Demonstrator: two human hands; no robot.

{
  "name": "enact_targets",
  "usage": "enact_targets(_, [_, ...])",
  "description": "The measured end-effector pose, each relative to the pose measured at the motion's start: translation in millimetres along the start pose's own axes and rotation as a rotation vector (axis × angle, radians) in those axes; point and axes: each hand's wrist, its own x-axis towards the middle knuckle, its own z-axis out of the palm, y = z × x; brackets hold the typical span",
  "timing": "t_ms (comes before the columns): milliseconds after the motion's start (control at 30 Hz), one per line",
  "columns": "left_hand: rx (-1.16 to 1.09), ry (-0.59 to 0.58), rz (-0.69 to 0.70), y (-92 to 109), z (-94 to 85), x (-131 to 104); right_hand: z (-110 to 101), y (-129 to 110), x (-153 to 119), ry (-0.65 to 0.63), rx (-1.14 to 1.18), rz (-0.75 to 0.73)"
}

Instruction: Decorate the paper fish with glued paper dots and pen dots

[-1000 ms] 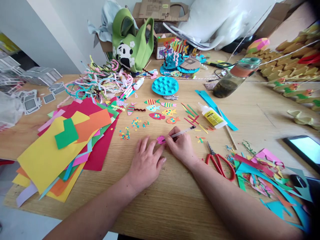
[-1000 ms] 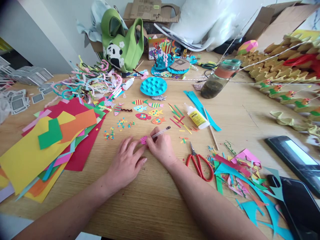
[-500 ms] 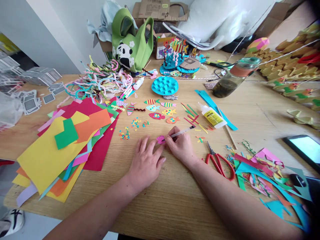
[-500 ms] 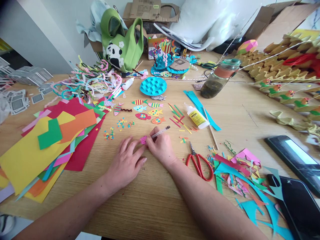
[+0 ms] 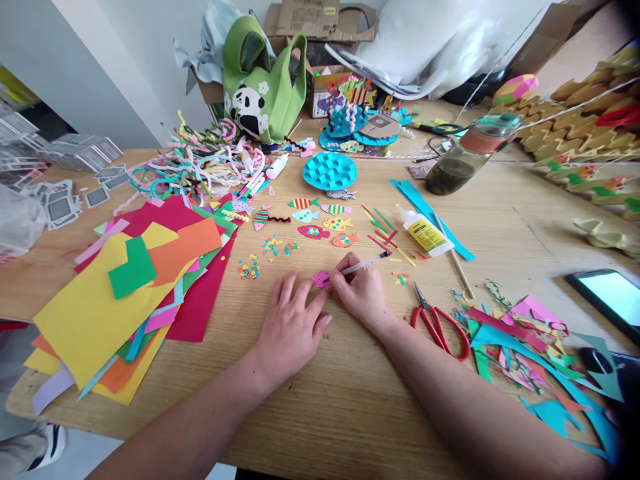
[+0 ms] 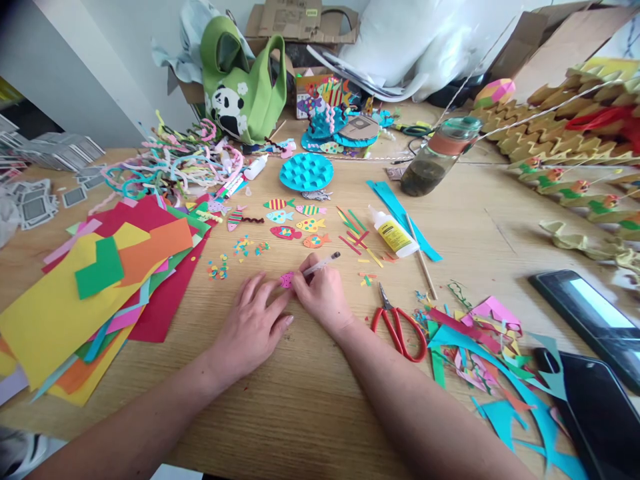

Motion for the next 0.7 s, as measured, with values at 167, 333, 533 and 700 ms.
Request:
enact_targets(167, [-0.001,-0.002,0.002,0.4,-0.8,-0.1,0.0,-0.6,-0.5,-0.001,-0.008,-0.001])
enact_targets(333, [0.000,0.007,0.001,0.1,0.0,-0.4,-0.8,-1.4,0.1,0.006,-0.011,-0.001])
enact_targets(533, [-0.003,0.007,0.001,0.1,-0.3,-0.1,0.2,-0.7,0.3,0.001,-0.007,-0.008])
enact_targets(700, [-0.003,0.008,0.005,0.0,0.0,0.3,-0.7,-1.3,-0.1,0.000,-0.011,0.002])
